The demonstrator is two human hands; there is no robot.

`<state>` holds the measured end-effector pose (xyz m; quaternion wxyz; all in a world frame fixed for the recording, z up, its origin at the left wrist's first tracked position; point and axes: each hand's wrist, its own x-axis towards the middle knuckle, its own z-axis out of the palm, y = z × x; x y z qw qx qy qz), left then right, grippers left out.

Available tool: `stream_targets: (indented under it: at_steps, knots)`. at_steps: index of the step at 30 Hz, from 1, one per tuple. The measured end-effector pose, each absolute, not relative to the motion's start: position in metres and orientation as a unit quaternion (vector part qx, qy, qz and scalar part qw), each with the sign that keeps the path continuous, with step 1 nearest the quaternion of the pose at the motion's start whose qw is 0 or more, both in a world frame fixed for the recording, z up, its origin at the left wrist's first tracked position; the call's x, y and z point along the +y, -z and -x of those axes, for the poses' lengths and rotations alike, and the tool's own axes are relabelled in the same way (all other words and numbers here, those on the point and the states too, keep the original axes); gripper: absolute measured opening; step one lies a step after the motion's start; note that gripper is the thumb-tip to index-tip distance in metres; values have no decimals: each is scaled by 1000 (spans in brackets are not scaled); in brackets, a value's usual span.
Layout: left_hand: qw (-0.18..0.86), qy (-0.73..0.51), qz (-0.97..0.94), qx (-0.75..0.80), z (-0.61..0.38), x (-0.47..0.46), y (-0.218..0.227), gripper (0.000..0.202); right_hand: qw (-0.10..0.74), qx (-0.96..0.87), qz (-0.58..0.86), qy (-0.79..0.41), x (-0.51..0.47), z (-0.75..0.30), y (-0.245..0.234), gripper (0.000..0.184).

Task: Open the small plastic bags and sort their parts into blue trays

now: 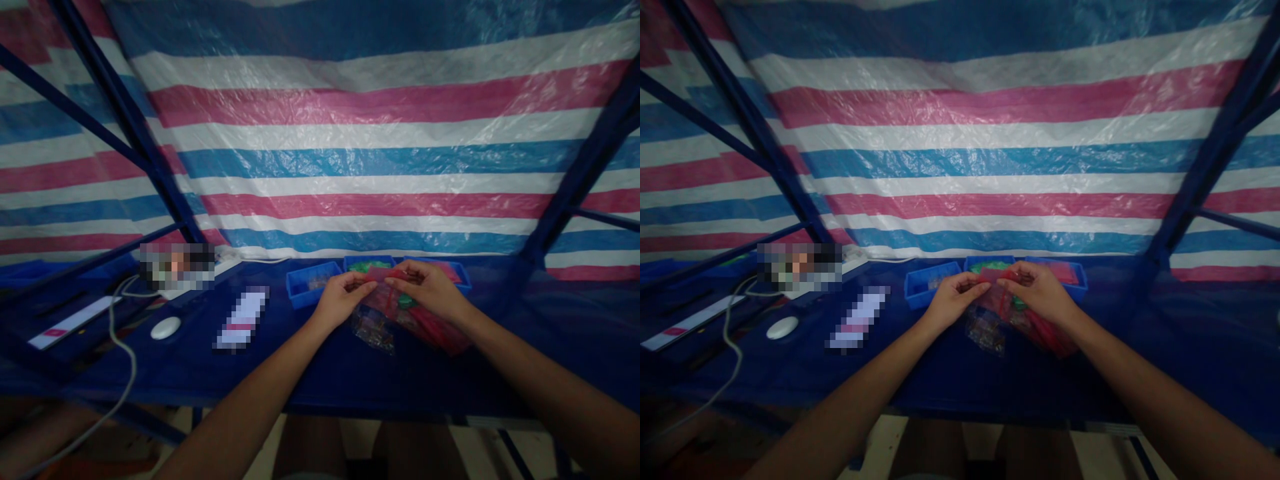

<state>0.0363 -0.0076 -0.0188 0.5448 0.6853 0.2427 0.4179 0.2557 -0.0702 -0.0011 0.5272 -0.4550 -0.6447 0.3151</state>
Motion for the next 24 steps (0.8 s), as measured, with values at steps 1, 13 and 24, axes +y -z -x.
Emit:
stream_targets:
  at_steps: [1,13,24]
  knots:
    - [545,-420,-683,245,-37,-7,19,38,529,-642,453,-321,-70,-256,1,27]
    - [491,-444,-702,262,-34,-11,10,36,552,-599,452,-363,-69,-258,3,36]
    - [498,-446,-690,278,-32,-4,17,37,544,-600,472,-349,-67,-260,6,41]
